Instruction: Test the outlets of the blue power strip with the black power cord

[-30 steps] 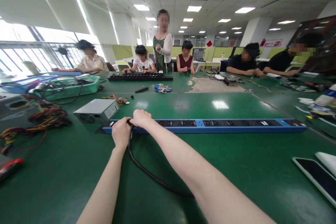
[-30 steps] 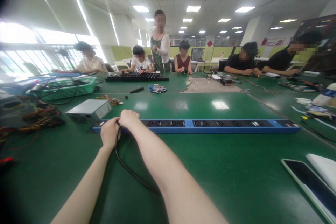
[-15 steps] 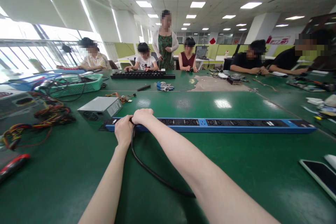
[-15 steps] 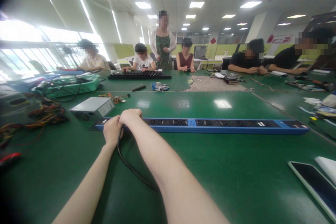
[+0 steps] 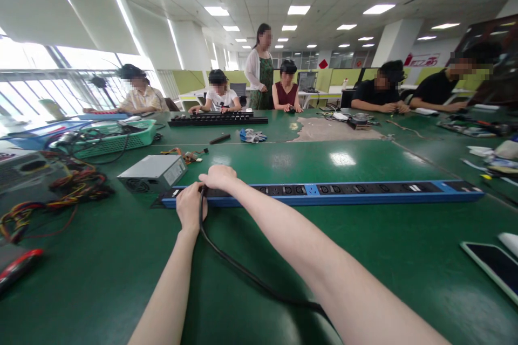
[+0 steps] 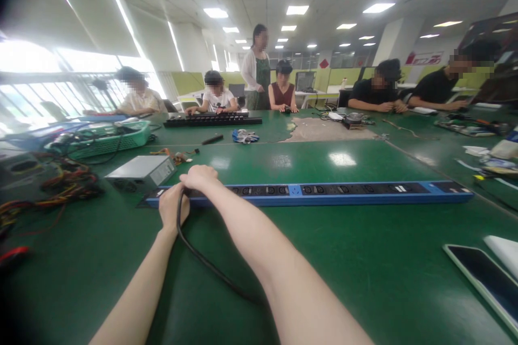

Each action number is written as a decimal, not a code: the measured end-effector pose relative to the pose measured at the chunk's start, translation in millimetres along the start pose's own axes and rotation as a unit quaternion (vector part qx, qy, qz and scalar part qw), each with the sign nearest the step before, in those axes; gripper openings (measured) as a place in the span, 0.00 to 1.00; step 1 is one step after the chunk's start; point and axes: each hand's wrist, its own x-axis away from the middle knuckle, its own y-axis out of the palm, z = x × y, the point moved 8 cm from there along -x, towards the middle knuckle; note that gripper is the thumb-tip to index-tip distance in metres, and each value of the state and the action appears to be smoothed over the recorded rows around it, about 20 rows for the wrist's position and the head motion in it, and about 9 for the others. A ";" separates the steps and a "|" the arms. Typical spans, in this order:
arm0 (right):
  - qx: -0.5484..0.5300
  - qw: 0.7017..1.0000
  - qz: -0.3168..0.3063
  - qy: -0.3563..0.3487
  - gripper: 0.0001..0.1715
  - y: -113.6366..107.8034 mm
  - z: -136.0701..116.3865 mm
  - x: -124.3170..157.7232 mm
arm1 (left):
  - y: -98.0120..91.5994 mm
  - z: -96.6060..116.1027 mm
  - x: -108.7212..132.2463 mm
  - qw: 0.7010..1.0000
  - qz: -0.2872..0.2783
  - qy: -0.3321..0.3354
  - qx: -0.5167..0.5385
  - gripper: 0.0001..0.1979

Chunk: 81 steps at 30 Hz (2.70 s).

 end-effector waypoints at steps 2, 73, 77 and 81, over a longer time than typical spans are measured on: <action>-0.011 1.000 0.000 -0.005 0.32 -23.2 6.3 -1.5 | -0.5 0.7 0.6 1.000 0.006 -0.003 0.008 0.16; 0.474 0.695 -0.064 -0.537 0.21 -6.8 -3.7 74.1 | -1.4 1.0 -1.0 1.000 0.005 -0.024 0.015 0.20; 0.455 0.707 -0.087 -0.535 0.20 -10.4 1.4 75.5 | -1.5 1.2 -0.6 0.999 0.004 -0.026 0.017 0.20; 0.441 0.715 -0.092 -0.535 0.18 -10.1 -1.2 75.3 | -1.5 1.4 -0.3 0.999 0.003 -0.033 0.022 0.20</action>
